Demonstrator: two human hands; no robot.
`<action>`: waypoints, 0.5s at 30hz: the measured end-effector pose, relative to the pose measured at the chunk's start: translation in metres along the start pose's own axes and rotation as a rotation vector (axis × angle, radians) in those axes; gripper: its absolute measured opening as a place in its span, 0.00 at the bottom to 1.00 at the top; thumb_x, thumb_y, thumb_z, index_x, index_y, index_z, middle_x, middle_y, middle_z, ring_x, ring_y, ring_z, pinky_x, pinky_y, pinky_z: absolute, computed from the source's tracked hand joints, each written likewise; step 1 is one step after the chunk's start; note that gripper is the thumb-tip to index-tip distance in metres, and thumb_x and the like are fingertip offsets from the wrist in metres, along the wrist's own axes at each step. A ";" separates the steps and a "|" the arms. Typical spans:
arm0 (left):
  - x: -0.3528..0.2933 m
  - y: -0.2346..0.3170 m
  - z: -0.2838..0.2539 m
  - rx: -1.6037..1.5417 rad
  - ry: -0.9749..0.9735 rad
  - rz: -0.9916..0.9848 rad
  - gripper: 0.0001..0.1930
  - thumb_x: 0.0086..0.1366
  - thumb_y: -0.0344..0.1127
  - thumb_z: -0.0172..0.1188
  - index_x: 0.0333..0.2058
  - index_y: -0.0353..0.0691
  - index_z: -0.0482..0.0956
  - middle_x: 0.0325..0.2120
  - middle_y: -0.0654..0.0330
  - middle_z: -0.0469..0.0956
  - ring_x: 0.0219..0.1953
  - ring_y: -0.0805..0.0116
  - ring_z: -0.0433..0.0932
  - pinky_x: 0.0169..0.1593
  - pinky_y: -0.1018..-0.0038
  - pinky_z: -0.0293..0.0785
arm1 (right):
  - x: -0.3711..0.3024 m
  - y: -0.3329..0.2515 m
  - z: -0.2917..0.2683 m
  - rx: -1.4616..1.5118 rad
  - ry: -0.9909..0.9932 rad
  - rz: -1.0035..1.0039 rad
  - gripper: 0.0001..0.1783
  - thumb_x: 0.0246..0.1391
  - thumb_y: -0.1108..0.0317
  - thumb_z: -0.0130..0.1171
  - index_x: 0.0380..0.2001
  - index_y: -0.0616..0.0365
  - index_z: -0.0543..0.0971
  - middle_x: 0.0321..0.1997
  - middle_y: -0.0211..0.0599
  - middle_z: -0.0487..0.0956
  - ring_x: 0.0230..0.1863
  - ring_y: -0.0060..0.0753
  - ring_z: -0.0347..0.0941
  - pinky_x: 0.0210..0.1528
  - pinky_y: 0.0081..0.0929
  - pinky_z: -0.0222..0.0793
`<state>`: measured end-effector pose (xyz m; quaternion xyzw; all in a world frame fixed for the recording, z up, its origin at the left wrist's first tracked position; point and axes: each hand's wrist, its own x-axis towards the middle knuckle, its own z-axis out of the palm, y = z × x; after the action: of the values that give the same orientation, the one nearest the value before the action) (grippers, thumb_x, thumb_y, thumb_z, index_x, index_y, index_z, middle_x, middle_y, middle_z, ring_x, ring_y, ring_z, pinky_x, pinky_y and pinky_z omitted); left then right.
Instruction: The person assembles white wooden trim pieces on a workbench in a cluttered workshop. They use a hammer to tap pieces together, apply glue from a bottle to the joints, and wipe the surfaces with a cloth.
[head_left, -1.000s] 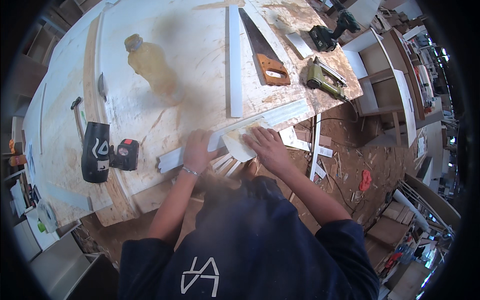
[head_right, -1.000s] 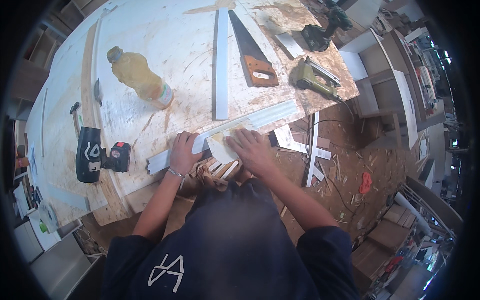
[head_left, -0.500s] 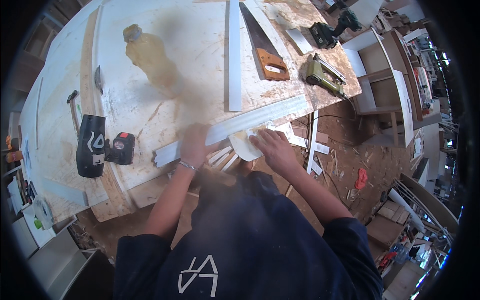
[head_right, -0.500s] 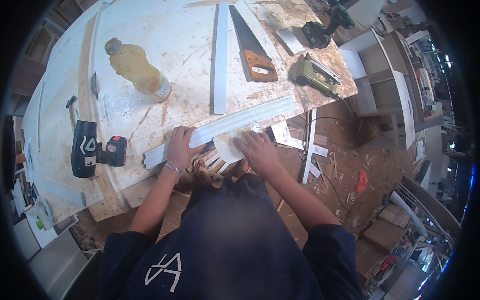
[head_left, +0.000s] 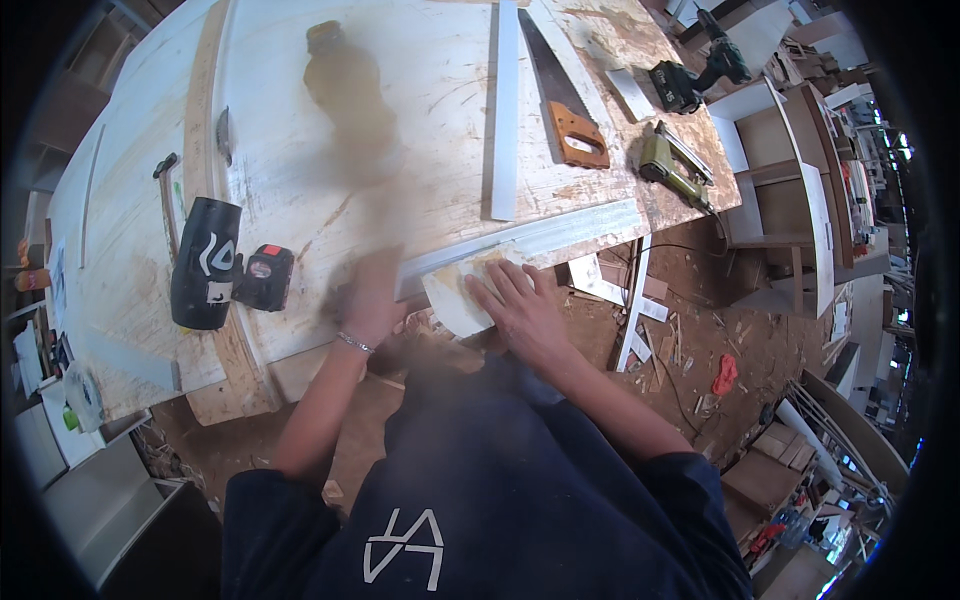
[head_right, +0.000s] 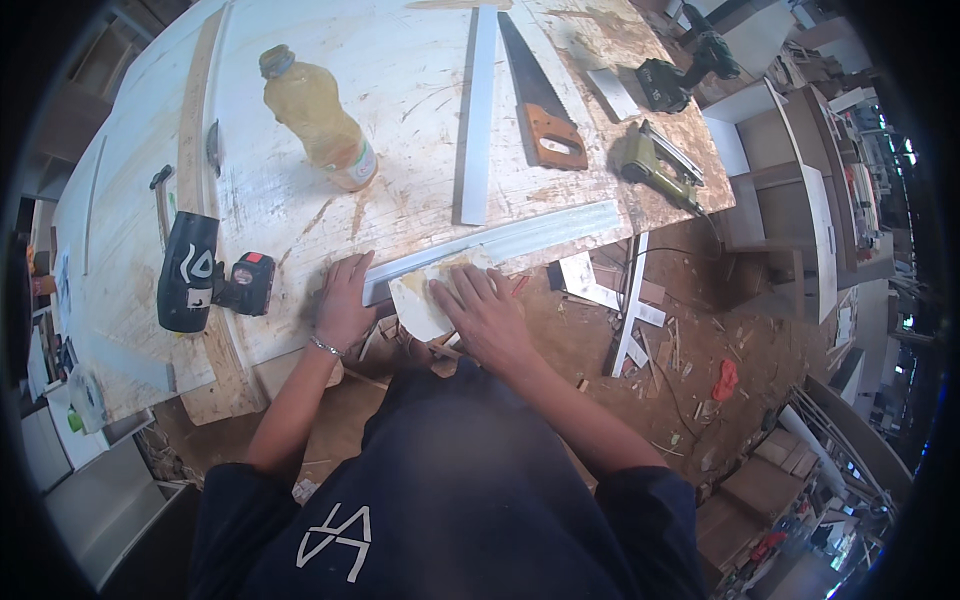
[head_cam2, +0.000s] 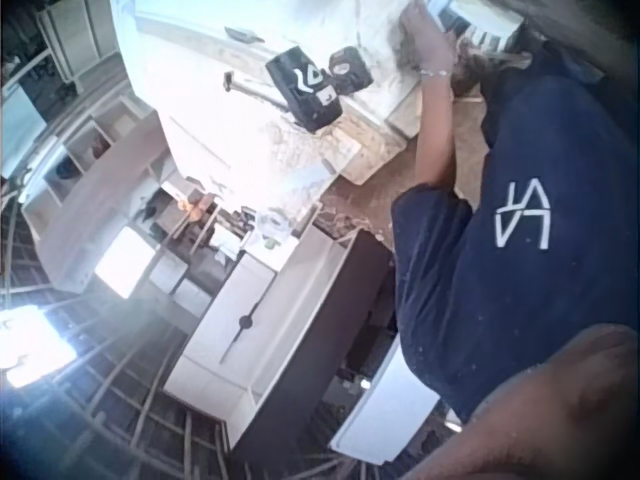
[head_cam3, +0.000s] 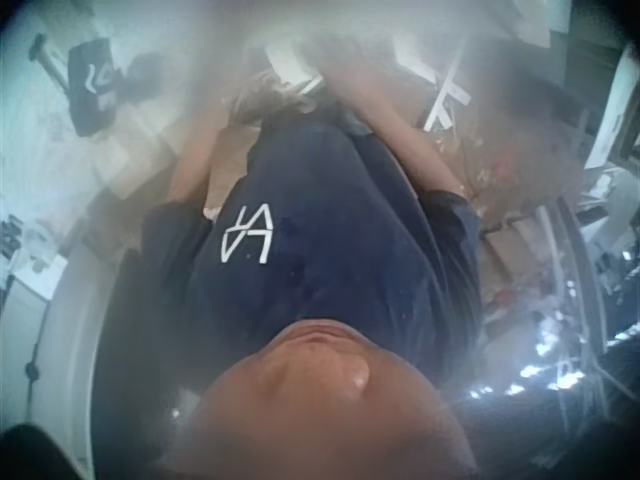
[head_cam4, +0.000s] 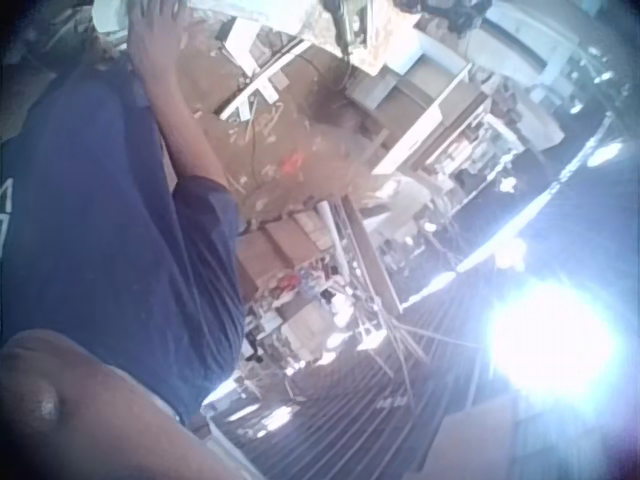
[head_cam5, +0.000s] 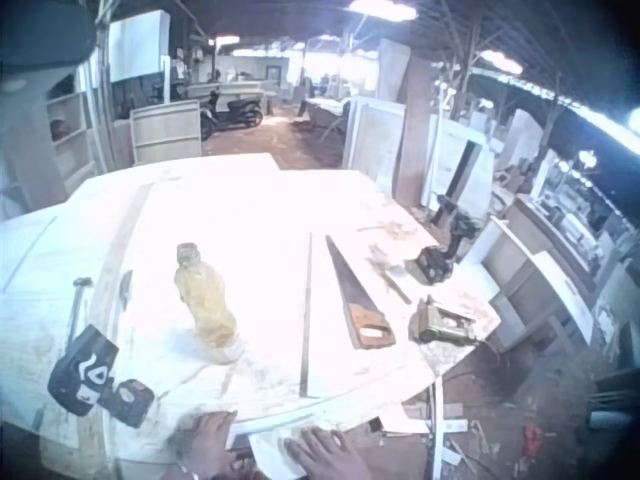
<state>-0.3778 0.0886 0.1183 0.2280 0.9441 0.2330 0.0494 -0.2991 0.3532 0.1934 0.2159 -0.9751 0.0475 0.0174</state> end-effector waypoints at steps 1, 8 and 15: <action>-0.005 -0.008 -0.004 -0.007 0.010 0.013 0.41 0.50 0.31 0.76 0.64 0.40 0.72 0.57 0.53 0.73 0.62 0.51 0.70 0.67 0.59 0.68 | 0.005 -0.004 0.005 0.005 0.009 0.001 0.30 0.59 0.64 0.56 0.66 0.54 0.73 0.64 0.48 0.74 0.69 0.47 0.66 0.71 0.51 0.59; -0.009 -0.026 0.004 -0.116 -0.018 -0.023 0.33 0.51 0.34 0.76 0.58 0.43 0.79 0.52 0.57 0.74 0.58 0.54 0.73 0.62 0.62 0.73 | 0.024 -0.016 0.026 -0.005 0.005 0.043 0.30 0.60 0.67 0.54 0.67 0.55 0.72 0.66 0.50 0.72 0.69 0.49 0.66 0.71 0.50 0.59; -0.009 -0.028 0.003 -0.143 -0.033 -0.033 0.33 0.52 0.36 0.75 0.59 0.44 0.78 0.51 0.58 0.74 0.57 0.56 0.74 0.59 0.63 0.75 | 0.026 -0.016 0.039 -0.009 0.020 0.052 0.30 0.60 0.68 0.54 0.66 0.55 0.72 0.64 0.49 0.73 0.69 0.49 0.66 0.68 0.49 0.61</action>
<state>-0.3805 0.0644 0.1024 0.2120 0.9277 0.2952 0.0850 -0.3162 0.3242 0.1576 0.1898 -0.9804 0.0458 0.0269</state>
